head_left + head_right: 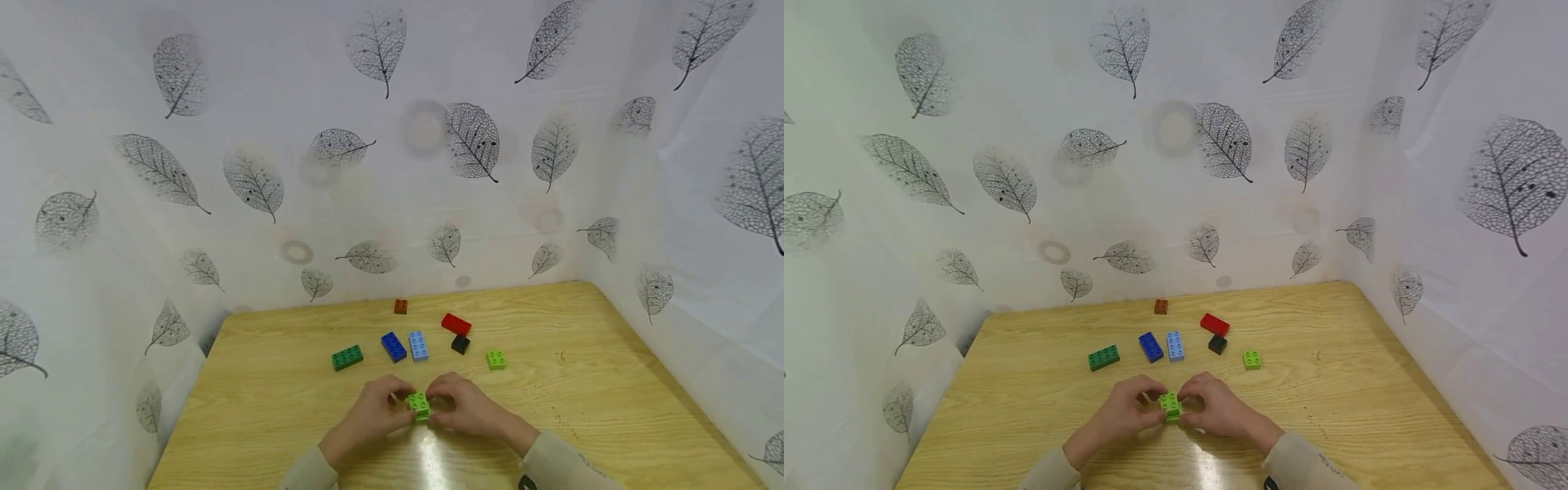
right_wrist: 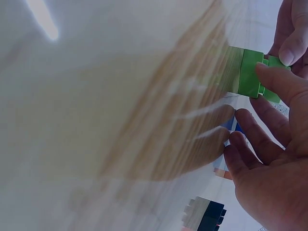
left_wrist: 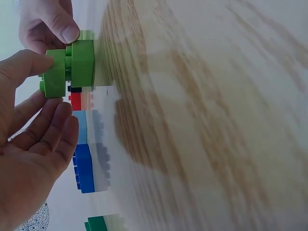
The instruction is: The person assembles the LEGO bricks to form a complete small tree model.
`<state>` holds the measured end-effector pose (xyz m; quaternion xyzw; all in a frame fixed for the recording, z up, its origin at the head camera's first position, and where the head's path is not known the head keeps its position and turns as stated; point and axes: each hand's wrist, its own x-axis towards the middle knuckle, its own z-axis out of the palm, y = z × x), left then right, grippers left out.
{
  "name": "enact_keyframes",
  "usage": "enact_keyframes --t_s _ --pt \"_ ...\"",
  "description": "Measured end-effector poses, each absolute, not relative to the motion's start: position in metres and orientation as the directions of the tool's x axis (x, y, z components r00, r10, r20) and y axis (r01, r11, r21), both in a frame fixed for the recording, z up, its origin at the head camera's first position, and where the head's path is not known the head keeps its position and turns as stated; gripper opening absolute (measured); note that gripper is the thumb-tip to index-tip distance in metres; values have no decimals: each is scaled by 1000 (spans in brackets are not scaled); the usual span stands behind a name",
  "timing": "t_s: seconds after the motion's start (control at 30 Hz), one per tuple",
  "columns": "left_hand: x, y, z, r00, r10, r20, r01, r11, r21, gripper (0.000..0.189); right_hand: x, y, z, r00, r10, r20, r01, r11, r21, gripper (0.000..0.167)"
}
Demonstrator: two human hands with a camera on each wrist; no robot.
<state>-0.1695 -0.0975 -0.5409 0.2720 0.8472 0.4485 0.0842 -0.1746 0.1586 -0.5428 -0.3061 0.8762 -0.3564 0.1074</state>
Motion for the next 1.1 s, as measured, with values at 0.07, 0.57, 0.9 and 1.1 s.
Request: enact_keyframes --t_s 0.07,0.57,0.9,1.1 --pt "-169 -97 -541 -835 542 99 389 453 802 30 -175 158 -543 -791 -612 25 -456 561 -691 31" --pt "-167 -93 -539 -824 565 33 344 453 822 30 -175 159 -543 -787 -616 30 -462 556 -691 33" --pt "-167 -92 -537 -810 584 49 368 441 818 28 -175 160 -544 -788 -615 31 -451 541 -710 35" --pt "-169 -92 -538 -796 601 76 397 424 814 28 -175 160 -543 -792 -610 28 -443 542 -714 33"
